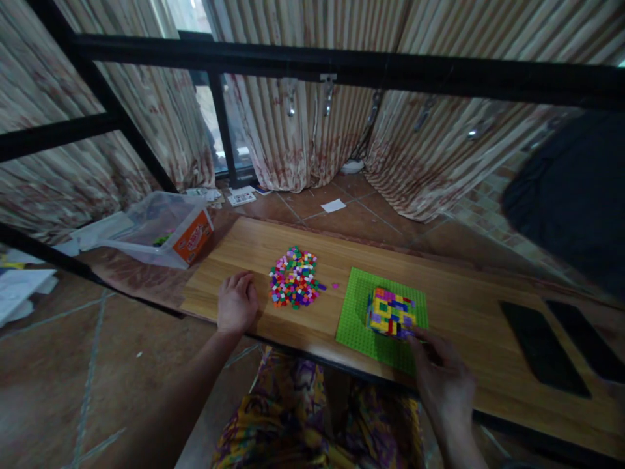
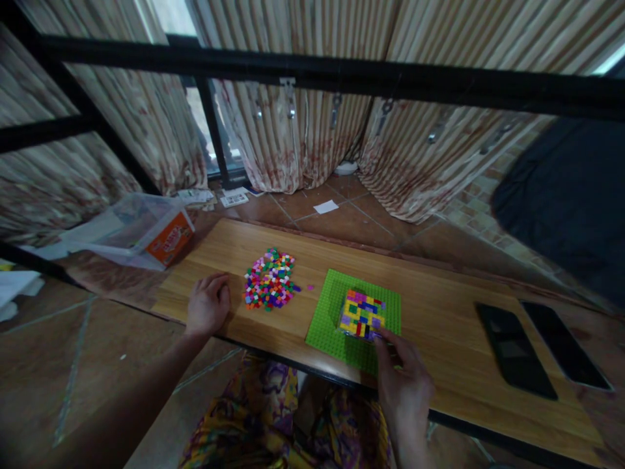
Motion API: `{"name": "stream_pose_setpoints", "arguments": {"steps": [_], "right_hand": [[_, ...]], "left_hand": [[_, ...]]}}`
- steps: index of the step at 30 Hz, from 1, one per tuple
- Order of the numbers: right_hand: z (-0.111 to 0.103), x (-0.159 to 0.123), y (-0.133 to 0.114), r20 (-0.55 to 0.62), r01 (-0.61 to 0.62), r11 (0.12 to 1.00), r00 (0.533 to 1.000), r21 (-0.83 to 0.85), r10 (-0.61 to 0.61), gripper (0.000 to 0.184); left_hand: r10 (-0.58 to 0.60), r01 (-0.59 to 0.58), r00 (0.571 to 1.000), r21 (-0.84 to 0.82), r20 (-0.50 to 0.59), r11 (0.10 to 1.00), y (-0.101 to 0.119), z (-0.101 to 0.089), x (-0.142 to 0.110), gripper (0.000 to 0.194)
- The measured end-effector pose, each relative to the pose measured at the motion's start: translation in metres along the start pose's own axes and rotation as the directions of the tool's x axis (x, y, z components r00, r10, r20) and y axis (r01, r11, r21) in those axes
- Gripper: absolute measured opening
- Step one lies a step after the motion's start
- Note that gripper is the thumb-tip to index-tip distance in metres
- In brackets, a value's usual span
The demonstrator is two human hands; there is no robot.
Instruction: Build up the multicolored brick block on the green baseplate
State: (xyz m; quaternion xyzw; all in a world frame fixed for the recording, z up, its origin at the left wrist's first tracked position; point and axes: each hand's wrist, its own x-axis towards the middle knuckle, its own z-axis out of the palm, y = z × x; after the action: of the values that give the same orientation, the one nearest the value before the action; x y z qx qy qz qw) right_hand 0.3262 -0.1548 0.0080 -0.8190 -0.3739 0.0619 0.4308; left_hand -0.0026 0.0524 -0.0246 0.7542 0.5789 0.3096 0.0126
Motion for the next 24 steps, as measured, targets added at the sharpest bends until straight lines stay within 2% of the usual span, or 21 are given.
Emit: {"name": "stream_pose_setpoints", "arguments": {"steps": [2, 6, 10, 12, 14, 16, 20, 24], "right_hand": [[0.000, -0.001, 0.001, 0.008, 0.085, 0.994, 0.996, -0.065, -0.084, 0.046], [-0.004, 0.002, 0.003, 0.018, 0.146, 0.973, 0.989, -0.176, -0.145, 0.055], [-0.001, -0.002, -0.014, 0.000, 0.270, 0.940, 0.961, -0.209, -0.276, 0.051], [0.013, -0.008, -0.031, 0.030, 0.362, 0.925, 0.932, -0.116, -0.361, 0.042], [0.036, -0.016, -0.049, 0.154, 0.444, 0.896, 0.885, 0.010, -0.440, 0.034], [0.063, -0.021, -0.064, 0.292, 0.464, 0.884, 0.838, 0.064, -0.461, 0.031], [0.109, -0.019, -0.083, 0.393, 0.469, 0.883, 0.816, -0.020, -0.424, 0.029], [0.127, -0.007, -0.088, 0.427, 0.492, 0.868, 0.800, -0.065, -0.422, 0.026]], "left_hand": [[-0.007, 0.007, 1.000, -0.004, 0.003, 1.000, 0.002, -0.001, 0.000, 0.032], [-0.030, 0.030, 0.999, -0.008, 0.009, 1.000, 0.004, -0.001, -0.002, 0.030], [-0.045, 0.045, 0.999, -0.016, 0.011, 0.999, 0.004, 0.000, -0.003, 0.029], [-0.050, 0.051, 0.999, -0.015, 0.014, 0.999, 0.004, 0.001, -0.004, 0.029], [-0.049, 0.049, 0.999, -0.014, 0.016, 0.999, 0.005, 0.000, -0.004, 0.028], [-0.045, 0.045, 0.999, -0.018, 0.018, 0.999, 0.005, -0.001, -0.004, 0.028], [-0.047, 0.048, 0.999, -0.034, 0.016, 0.998, 0.007, -0.003, -0.004, 0.027], [-0.054, 0.055, 0.998, -0.043, 0.014, 0.998, 0.008, -0.003, -0.005, 0.026]]}}
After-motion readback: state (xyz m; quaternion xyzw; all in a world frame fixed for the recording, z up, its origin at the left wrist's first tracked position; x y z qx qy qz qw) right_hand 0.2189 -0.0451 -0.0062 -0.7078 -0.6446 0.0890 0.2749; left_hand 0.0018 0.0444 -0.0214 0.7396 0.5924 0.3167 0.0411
